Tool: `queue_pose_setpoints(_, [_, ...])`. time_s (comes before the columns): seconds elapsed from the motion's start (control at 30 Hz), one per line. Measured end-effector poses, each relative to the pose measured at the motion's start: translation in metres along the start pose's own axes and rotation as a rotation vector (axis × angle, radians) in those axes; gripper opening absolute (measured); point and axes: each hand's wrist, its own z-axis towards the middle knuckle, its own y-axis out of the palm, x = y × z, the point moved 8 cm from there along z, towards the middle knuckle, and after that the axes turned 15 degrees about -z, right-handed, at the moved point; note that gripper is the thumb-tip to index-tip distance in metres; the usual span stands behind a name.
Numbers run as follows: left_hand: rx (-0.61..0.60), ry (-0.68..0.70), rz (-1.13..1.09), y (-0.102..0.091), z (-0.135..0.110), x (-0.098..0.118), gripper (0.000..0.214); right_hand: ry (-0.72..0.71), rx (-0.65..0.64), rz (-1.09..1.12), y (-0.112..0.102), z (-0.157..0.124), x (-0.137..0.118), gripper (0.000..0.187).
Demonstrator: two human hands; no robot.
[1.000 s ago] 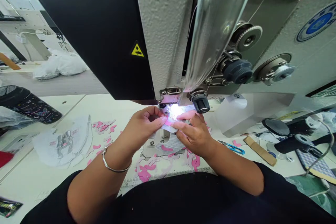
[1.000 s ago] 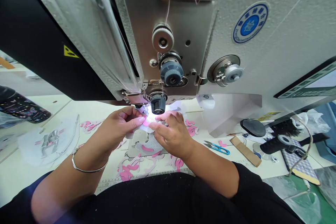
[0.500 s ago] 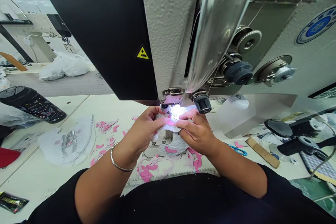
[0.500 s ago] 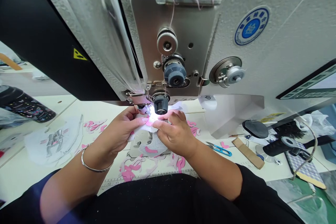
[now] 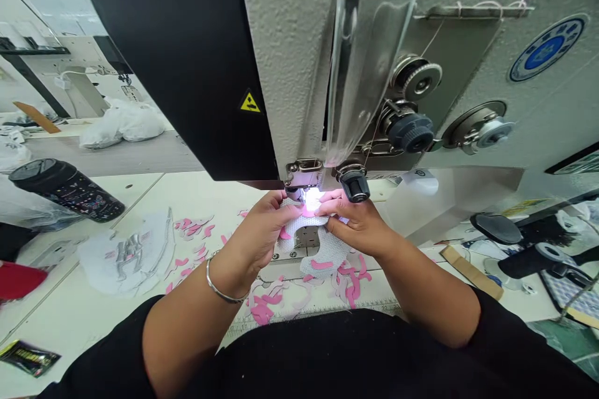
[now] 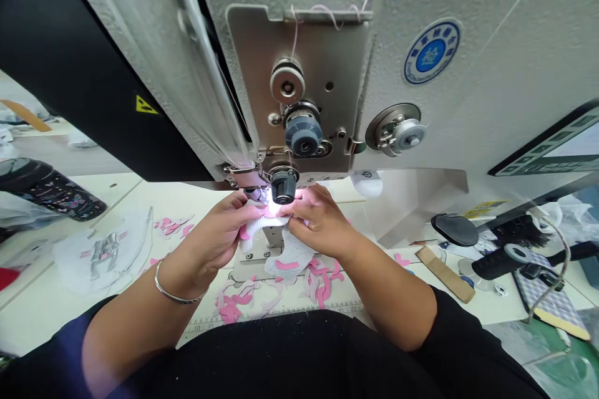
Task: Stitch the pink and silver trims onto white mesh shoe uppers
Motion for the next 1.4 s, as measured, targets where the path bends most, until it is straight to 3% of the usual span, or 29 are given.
queue_pose_setpoints(0.3, [0.025,-0.018,-0.013,-0.002,0.003,-0.004,0.014,-0.023,-0.054,0.039,0.003,0.001,0.008,0.026])
queue_pose_setpoints(0.83, [-0.061,0.012,-0.058,0.002,0.0,-0.004,0.013,0.011,-0.01,0.096,0.01,-0.004,0.015,0.029])
queue_pose_setpoints(1.0, [-0.038,-0.003,-0.008,-0.001,-0.002,-0.005,0.014,0.009,-0.011,0.072,0.01,-0.004,0.015,0.028])
queue_pose_setpoints(1.4, [-0.031,0.006,-0.126,0.003,0.0,-0.009,0.019,0.034,-0.019,0.12,0.01,-0.003,0.016,0.026])
